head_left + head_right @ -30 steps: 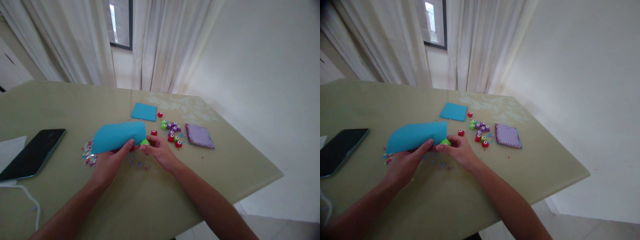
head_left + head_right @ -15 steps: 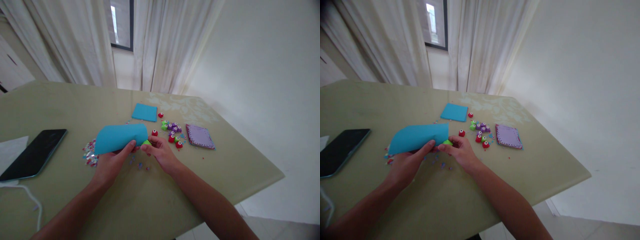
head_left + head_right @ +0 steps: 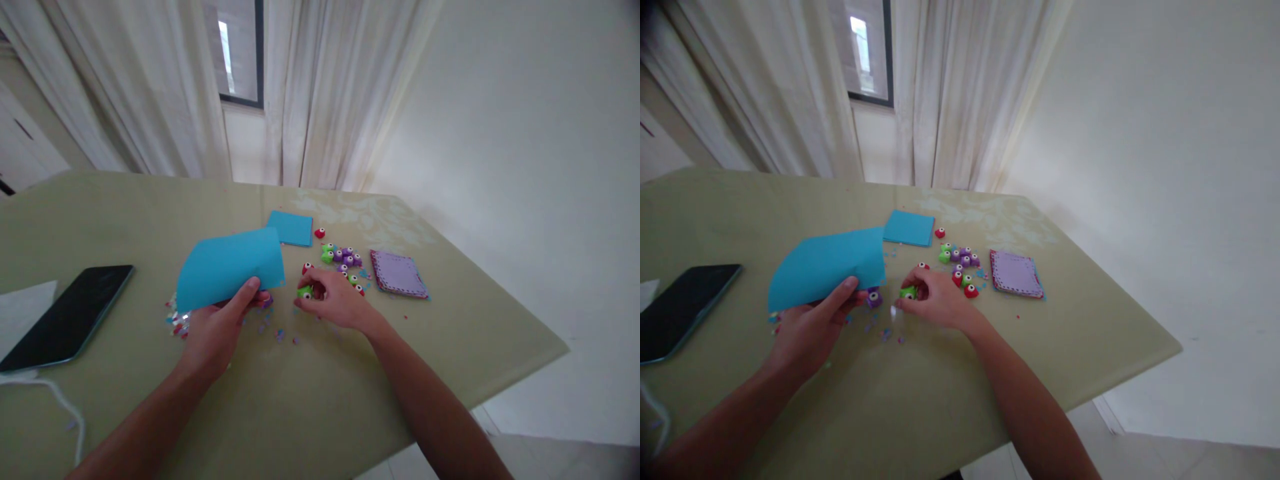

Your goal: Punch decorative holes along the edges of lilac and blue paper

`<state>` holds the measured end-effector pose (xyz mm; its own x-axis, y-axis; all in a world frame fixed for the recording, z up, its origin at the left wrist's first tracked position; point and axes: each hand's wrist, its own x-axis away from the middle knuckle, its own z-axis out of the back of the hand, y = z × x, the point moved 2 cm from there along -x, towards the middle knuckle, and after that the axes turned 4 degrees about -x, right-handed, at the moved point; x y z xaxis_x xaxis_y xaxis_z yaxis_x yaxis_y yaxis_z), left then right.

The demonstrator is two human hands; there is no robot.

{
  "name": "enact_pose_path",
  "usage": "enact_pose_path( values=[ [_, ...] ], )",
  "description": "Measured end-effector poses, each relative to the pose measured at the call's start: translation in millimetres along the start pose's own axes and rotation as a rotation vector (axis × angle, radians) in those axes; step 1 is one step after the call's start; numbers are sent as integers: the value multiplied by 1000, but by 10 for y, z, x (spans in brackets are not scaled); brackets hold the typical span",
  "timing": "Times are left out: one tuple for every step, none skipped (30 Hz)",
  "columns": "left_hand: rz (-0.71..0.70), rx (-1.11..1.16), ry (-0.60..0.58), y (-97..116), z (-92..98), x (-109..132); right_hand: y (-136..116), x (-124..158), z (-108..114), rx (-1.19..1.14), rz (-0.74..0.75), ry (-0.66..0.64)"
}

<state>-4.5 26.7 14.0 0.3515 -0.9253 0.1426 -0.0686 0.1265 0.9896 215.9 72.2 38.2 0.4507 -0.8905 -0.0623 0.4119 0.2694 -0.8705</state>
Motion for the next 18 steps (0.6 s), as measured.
enact_pose_path(
  values=[
    [1, 22, 0, -12, 1, -4, 22, 2, 26, 140, 21, 16],
    [3, 40, 3, -17, 2, -7, 43, 2, 40, 256, 38, 30],
    [11, 55, 9, -18, 3, -7, 62, 0, 46, 343, 51, 37],
    [23, 68, 17, -14, 2, -7, 79, -3, 48, 397, 61, 38],
    [38, 84, 19, -8, -2, -6, 92, -7, 51, 420, 69, 35],
    [49, 104, 14, 0, -11, -6, 101, -12, 60, 419, 72, 35],
    [56, 129, 4, 9, -23, -5, 103, -17, 77, 400, 71, 48],
    [50, 167, -9, 20, -37, -2, 98, -21, 103, 370, 68, 83],
    [32, 215, -22, 32, -51, 2, 86, -24, 131, 325, 63, 131],
    [9, 264, -34, 42, -62, 9, 68, -25, 154, 262, 59, 181],
    [-12, 295, -44, 49, -69, 20, 46, -25, 162, 171, 59, 215],
    [-27, 292, -54, 51, -70, 33, 22, -26, 150, 54, 64, 222],
    [-35, 251, -73, 48, -66, 47, -4, -28, 117, -85, 68, 203],
    [-45, 171, -96, 43, -57, 60, -30, -31, 67, -235, 70, 168],
    [-59, 61, -121, 35, -44, 69, -54, -35, 11, -382, 69, 130],
    [-85, -47, -145, 28, -30, 72, -73, -39, -41, -509, 56, 112],
    [-117, -126, -165, 22, -15, 68, -86, -43, -78, -606, 42, 112],
    [-143, -155, -179, 17, -1, 57, -92, -47, -94, -667, 25, 124]
  ],
)
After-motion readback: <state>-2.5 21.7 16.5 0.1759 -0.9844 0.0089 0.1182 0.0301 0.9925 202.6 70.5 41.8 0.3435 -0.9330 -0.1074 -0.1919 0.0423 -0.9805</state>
